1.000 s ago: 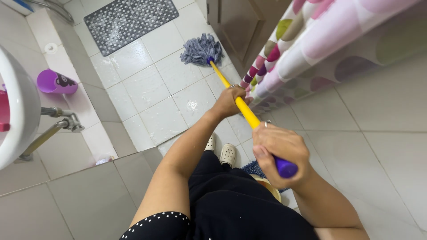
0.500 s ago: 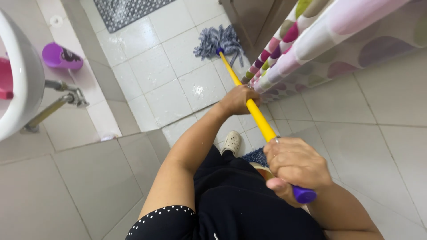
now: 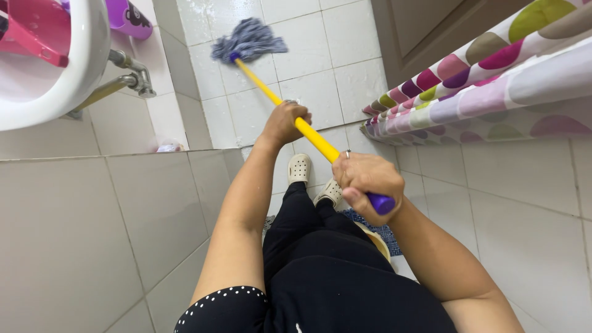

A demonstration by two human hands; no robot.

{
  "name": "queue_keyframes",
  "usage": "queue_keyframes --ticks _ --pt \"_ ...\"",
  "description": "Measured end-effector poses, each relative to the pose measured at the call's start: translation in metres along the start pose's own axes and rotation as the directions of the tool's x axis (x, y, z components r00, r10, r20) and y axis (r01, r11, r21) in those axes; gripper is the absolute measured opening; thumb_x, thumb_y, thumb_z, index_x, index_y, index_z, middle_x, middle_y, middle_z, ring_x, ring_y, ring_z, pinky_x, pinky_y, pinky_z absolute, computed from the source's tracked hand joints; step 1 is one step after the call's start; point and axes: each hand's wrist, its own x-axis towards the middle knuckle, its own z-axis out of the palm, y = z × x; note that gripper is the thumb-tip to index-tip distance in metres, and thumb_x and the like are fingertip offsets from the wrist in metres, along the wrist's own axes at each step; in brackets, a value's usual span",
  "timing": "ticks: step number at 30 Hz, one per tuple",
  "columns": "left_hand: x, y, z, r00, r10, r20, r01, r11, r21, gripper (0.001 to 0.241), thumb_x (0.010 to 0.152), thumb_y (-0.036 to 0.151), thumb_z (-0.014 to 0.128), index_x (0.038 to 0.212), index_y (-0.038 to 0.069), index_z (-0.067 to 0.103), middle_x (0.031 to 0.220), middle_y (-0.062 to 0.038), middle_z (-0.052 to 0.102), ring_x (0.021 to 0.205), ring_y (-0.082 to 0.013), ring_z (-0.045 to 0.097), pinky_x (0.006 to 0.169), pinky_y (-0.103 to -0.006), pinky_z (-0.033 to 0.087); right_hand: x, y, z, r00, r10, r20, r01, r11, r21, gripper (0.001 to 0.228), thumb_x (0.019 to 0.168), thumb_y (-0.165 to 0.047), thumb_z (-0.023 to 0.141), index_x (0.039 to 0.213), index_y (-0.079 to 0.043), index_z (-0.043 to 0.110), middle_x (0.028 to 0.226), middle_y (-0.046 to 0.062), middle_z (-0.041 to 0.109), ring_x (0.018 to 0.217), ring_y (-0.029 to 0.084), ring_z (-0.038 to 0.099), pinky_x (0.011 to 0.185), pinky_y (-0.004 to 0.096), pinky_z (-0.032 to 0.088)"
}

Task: The person mops the tiled bathroom floor using a yellow-handled mop, moving around a toilet, sink, and shower curtain. They briefly lift a trash bin to clean underneath it and later rinse the mop head under running water from a wall-mounted faucet.

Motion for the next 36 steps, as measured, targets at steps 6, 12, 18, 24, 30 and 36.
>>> queue_keyframes --ticks 6,12,18,24,30,36 --pt "-0.042 -0.001 -0.010 0.982 -0.172 -0.080 0.181 0.976 0.119 0.028 0.085 0.015 0.074 0.062 0.007 0.060 0.062 -0.015 0.061 0.063 -0.0378 0.061 0.068 -0.0459 0.053 0.005 0.007 -0.001 0.984 0.168 -0.052 -0.157 0.971 0.183 0.021 0.088 0.002 0.050 0.068 -0.002 0.046 0.063 0.007 0.052 0.059 0.021 0.050 0.071 0.042 0.053" --pt "-0.032 0.059 0.007 0.981 -0.124 -0.146 0.135 0.989 0.062 0.029 0.086 0.014 0.072 0.061 0.008 0.059 0.057 -0.013 0.059 0.055 -0.0349 0.059 0.062 -0.0440 0.051 0.007 -0.049 -0.022 0.985 0.169 -0.029 -0.165 0.981 0.103 0.013 0.078 0.003 0.049 0.066 -0.001 0.046 0.061 0.009 0.050 0.057 0.022 0.050 0.065 0.040 0.051" --pt "0.016 0.100 0.060 0.982 0.040 -0.184 -0.043 0.999 -0.012 0.030 0.086 0.012 0.072 0.060 0.009 0.056 0.055 -0.010 0.057 0.054 -0.0315 0.057 0.060 -0.0422 0.048 -0.016 -0.101 -0.049 0.983 0.153 -0.104 -0.155 0.988 -0.010 0.014 0.076 0.001 0.053 0.064 -0.004 0.046 0.060 0.009 0.050 0.053 0.022 0.050 0.063 0.040 0.050" --pt "0.055 0.151 0.086 0.970 0.204 -0.135 -0.225 0.961 -0.163 0.019 0.077 0.012 0.074 0.065 0.011 0.059 0.060 -0.007 0.061 0.058 -0.0299 0.061 0.065 -0.0416 0.051 -0.031 -0.145 -0.052 0.948 0.151 -0.281 -0.216 0.952 -0.217 0.011 0.075 -0.003 0.053 0.066 -0.003 0.047 0.061 0.008 0.051 0.055 0.020 0.052 0.062 0.038 0.051" --pt "0.082 0.178 0.116 0.950 0.311 -0.032 -0.307 0.909 -0.281 0.013 0.076 0.013 0.075 0.070 0.011 0.064 0.068 -0.008 0.067 0.066 -0.0310 0.066 0.069 -0.0409 0.053 -0.044 -0.159 -0.051 0.916 0.064 -0.396 -0.203 0.925 -0.321 0.021 0.091 -0.011 0.058 0.074 -0.004 0.048 0.063 0.006 0.050 0.051 0.017 0.051 0.062 0.037 0.053" --pt "0.080 0.175 0.089 0.946 0.306 0.111 -0.260 0.916 -0.305 0.009 0.075 0.014 0.075 0.072 0.011 0.067 0.067 -0.008 0.068 0.067 -0.0312 0.068 0.068 -0.0419 0.054 -0.032 -0.153 -0.056 0.979 -0.020 -0.201 -0.060 0.922 -0.382 0.035 0.106 -0.025 0.062 0.080 -0.005 0.050 0.062 0.002 0.052 0.055 0.017 0.056 0.066 0.039 0.059"
